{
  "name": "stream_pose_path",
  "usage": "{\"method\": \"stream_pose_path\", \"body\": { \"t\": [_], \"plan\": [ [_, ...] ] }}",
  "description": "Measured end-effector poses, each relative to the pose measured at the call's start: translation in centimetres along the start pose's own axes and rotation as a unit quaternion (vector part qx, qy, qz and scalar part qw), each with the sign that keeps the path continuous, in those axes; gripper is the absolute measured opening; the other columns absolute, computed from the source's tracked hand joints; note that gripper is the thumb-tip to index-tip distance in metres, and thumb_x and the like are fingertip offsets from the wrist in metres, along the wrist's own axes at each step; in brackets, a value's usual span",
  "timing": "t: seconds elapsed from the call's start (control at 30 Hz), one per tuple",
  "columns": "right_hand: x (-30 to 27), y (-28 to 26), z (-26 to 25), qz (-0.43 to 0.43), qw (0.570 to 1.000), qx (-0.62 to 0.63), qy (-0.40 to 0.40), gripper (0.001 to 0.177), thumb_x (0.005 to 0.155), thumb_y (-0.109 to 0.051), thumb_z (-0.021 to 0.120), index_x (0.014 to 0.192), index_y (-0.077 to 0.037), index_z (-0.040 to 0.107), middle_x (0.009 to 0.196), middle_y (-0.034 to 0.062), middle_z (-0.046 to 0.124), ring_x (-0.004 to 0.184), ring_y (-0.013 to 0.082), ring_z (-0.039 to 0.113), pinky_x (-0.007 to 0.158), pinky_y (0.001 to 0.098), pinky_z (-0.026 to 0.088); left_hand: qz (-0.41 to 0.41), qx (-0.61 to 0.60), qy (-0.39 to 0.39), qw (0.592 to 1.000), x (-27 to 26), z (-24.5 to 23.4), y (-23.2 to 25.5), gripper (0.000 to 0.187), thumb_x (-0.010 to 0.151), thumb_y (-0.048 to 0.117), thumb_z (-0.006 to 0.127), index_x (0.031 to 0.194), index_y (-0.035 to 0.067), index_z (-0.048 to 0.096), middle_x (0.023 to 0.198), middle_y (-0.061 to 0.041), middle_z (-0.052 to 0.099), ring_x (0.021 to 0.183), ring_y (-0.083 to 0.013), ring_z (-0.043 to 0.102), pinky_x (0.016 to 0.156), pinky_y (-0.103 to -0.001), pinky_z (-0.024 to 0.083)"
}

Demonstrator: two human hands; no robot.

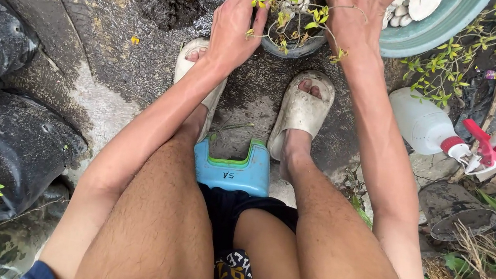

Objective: Repotting small plants into containers, including adding soil with a trowel, watering with a spray bottle, and adding decorative stones.

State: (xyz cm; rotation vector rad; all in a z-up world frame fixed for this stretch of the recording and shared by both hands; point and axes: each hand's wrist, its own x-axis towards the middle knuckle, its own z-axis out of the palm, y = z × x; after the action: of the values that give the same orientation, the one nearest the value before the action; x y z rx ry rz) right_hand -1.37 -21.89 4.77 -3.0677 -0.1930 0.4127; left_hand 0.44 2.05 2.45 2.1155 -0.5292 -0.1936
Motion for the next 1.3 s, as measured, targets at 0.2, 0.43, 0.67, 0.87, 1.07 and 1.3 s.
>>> {"method": "stream_pose_path", "body": {
  "t": [0.2, 0.43, 0.67, 0.87, 1.07, 1.3],
  "plan": [
    [-0.1, -0.3, -1.7, 0.024, 0.996, 0.085, -0.034, 0.112, 0.056, 0.038, 0.045, 0.152, -0.02, 0.045, 0.157, 0.0215, 0.03, 0.134, 0.0558, 0.033, 0.093, 0.0907, 0.024, -0.001, -0.002, 0.005, 1.0, -0.1, -0.3, 0.2, 0.037, 0.101, -0.005, 0.054, 0.135, 0.008, 0.048, 0.125, -0.012, 0.069, 0.113, -0.0289, 0.071, 0.087, -0.046, 0.065],
    [-1.3, 0.7, 0.9, -0.029, 0.997, 0.044, 0.053, 0.113, 0.039, 0.026, 0.073, 0.144, -0.014, 0.068, 0.155, 0.0247, 0.036, 0.136, 0.0501, 0.024, 0.096, 0.0748, 0.015, -0.001, 0.004, 0.0, 1.0, 0.0, -0.3, 0.2, 0.034, 0.103, -0.002, 0.052, 0.134, 0.009, 0.048, 0.123, -0.011, 0.069, 0.108, -0.0268, 0.071, 0.077, -0.041, 0.064],
    [-0.9, 0.2, 0.0, -0.022, 0.989, 0.114, 0.092, 0.069, 0.054, 0.022, 0.067, 0.113, -0.013, 0.072, 0.145, 0.0244, 0.045, 0.132, 0.0496, 0.03, 0.098, 0.0745, 0.014, 0.004, 0.001, 0.001, 1.0, -0.1, -0.2, 0.0, 0.034, 0.103, -0.003, 0.053, 0.134, 0.009, 0.047, 0.121, -0.012, 0.068, 0.104, -0.0265, 0.071, 0.074, -0.041, 0.063],
    [-1.8, 0.5, 2.2, -0.024, 0.988, 0.014, 0.151, 0.073, 0.054, 0.017, 0.083, 0.119, -0.018, 0.083, 0.153, 0.0167, 0.047, 0.14, 0.0485, 0.02, 0.102, 0.0729, 0.011, 0.0, 0.004, -0.006, 1.0, -0.1, -0.4, 0.2, 0.034, 0.103, -0.002, 0.051, 0.135, 0.009, 0.047, 0.12, -0.011, 0.067, 0.101, -0.0258, 0.068, 0.071, -0.041, 0.059],
    [-1.4, -0.3, 1.9, -0.01, 0.986, 0.092, 0.142, 0.075, 0.037, 0.021, 0.066, 0.104, -0.013, 0.066, 0.141, 0.0169, 0.054, 0.135, 0.0507, 0.024, 0.102, 0.0699, 0.007, -0.001, 0.005, -0.003, 1.0, 0.0, -0.3, 0.2, 0.032, 0.103, -0.002, 0.052, 0.133, 0.009, 0.048, 0.122, -0.011, 0.069, 0.107, -0.0269, 0.071, 0.081, -0.043, 0.063],
    [-0.6, -1.5, 1.3, 0.019, 0.977, 0.155, 0.142, 0.085, 0.045, 0.016, 0.071, 0.121, -0.021, 0.072, 0.143, 0.0153, 0.051, 0.136, 0.0442, 0.026, 0.099, 0.0703, 0.009, -0.009, 0.001, -0.011, 1.0, 0.2, -1.0, 1.0, 0.033, 0.102, -0.001, 0.051, 0.133, 0.011, 0.048, 0.117, -0.01, 0.067, 0.103, -0.0283, 0.068, 0.076, -0.042, 0.056]
  ]
}}
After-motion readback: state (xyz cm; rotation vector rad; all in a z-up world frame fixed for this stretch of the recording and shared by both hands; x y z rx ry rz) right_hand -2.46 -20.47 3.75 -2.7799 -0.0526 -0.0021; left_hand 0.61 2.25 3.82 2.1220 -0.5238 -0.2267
